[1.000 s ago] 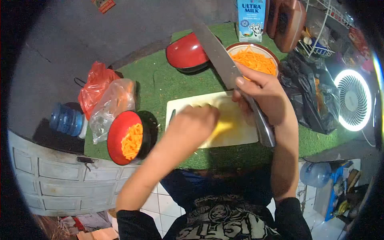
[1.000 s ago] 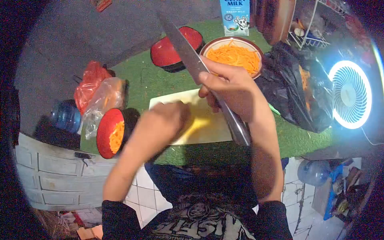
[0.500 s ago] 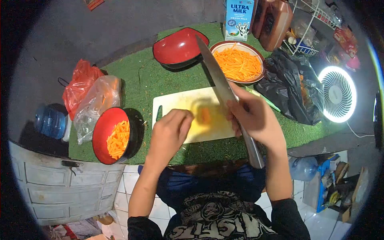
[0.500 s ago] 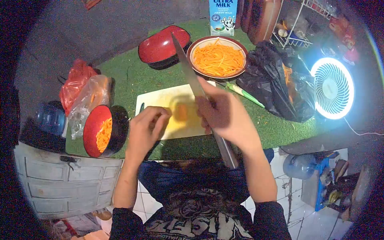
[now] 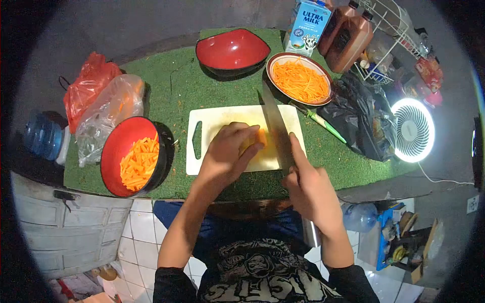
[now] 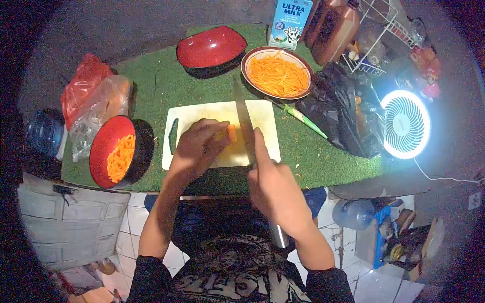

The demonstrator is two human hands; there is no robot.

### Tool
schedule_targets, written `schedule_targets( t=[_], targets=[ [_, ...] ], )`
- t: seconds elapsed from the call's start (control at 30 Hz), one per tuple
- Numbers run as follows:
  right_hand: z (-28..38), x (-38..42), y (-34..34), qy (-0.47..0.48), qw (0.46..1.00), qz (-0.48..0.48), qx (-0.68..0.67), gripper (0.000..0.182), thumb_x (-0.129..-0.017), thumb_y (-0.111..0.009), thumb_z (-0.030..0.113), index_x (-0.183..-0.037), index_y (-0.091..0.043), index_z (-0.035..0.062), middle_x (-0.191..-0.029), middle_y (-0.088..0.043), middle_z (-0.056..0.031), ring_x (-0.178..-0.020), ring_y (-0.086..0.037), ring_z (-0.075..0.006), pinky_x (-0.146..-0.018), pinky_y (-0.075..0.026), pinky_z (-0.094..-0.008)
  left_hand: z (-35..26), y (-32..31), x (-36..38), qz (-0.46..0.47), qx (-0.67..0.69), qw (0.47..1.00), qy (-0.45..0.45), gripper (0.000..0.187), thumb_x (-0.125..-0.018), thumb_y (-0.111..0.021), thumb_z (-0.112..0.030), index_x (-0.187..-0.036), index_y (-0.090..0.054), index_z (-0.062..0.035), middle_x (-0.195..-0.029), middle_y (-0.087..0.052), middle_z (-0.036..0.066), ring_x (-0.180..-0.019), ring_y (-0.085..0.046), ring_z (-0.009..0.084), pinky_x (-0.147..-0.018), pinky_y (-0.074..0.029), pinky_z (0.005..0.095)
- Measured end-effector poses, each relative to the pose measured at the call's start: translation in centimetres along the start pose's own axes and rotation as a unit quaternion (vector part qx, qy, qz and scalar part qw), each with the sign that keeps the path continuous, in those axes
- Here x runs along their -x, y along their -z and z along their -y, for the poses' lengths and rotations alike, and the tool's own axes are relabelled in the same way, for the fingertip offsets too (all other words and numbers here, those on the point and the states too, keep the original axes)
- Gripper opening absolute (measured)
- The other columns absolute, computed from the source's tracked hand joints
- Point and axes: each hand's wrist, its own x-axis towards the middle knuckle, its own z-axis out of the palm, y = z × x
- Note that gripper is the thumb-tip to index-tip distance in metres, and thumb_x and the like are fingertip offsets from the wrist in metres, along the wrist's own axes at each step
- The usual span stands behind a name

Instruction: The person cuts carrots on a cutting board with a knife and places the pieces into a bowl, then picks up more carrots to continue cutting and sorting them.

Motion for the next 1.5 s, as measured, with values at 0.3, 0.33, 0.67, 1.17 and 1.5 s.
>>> schedule_targets(
  t=[0.3, 0.33, 0.67, 1.17, 1.5],
  targets=[
    [2.6, -0.4, -0.6, -0.06, 0.996, 0.046, 0.05, 0.072, -0.087, -0.051, 0.003, -0.152, -0.02, -0.003, -0.076, -0.059, -0.037, -0.072, -0.059, -0.0557, -0.075, -0.047, -0.0585, 1.2, -0.9, -0.1, -0.04, 0.019, 0.999, -0.024, 0.043, -0.084, -0.076, -0.034, -0.111, -0.065, -0.0016, -0.102, -0.066, 0.017, -0.097, -0.063, 0.034, -0.088, -0.049, 0.0418],
    [2.6, -0.3, -0.7, -0.048, 0.996, 0.039, 0.059, 0.071, -0.088, -0.05, 0.004, -0.152, -0.021, -0.0025, -0.074, -0.059, -0.0368, -0.071, -0.059, -0.0554, -0.074, -0.047, -0.0588, 1.2, -0.9, -0.1, -0.041, 0.021, 0.999, -0.022, 0.044, -0.083, -0.076, -0.034, -0.11, -0.065, -0.0015, -0.101, -0.066, 0.017, -0.097, -0.063, 0.0344, -0.088, -0.049, 0.042],
    [2.9, -0.2, -0.6, -0.063, 0.993, 0.054, 0.085, 0.072, -0.086, -0.052, 0.003, -0.153, -0.023, 0.0006, -0.068, -0.059, -0.0336, -0.063, -0.06, -0.0524, -0.07, -0.048, -0.0596, 1.2, -1.1, 0.0, -0.056, 0.016, 0.998, -0.034, 0.047, -0.084, -0.074, -0.038, -0.107, -0.062, 0.0001, -0.099, -0.065, 0.018, -0.096, -0.062, 0.0378, -0.087, -0.048, 0.0442],
    [3.2, -0.4, -0.9, -0.062, 0.986, 0.077, 0.138, 0.078, -0.084, -0.056, 0.003, -0.154, -0.024, 0.0037, -0.072, -0.062, -0.0289, -0.062, -0.06, -0.0472, -0.068, -0.049, -0.0543, -0.3, -0.2, -0.4, -0.005, -0.007, 0.999, 0.053, 0.041, -0.081, -0.075, -0.034, -0.102, -0.07, 0.0013, -0.094, -0.066, 0.018, -0.093, -0.064, 0.0348, -0.083, -0.049, 0.0438],
    [2.0, -2.9, -2.8, -0.004, 0.99, 0.073, 0.121, 0.075, -0.084, -0.06, 0.001, -0.15, -0.026, -0.0049, -0.072, -0.059, -0.0328, -0.066, -0.061, -0.0475, -0.065, -0.047, -0.0554, 0.6, 0.0, -0.2, 0.006, 0.003, 0.999, 0.052, 0.043, -0.077, -0.076, -0.026, -0.11, -0.068, -0.0005, -0.107, -0.067, 0.018, -0.103, -0.063, 0.0359, -0.09, -0.05, 0.0425]
  ],
)
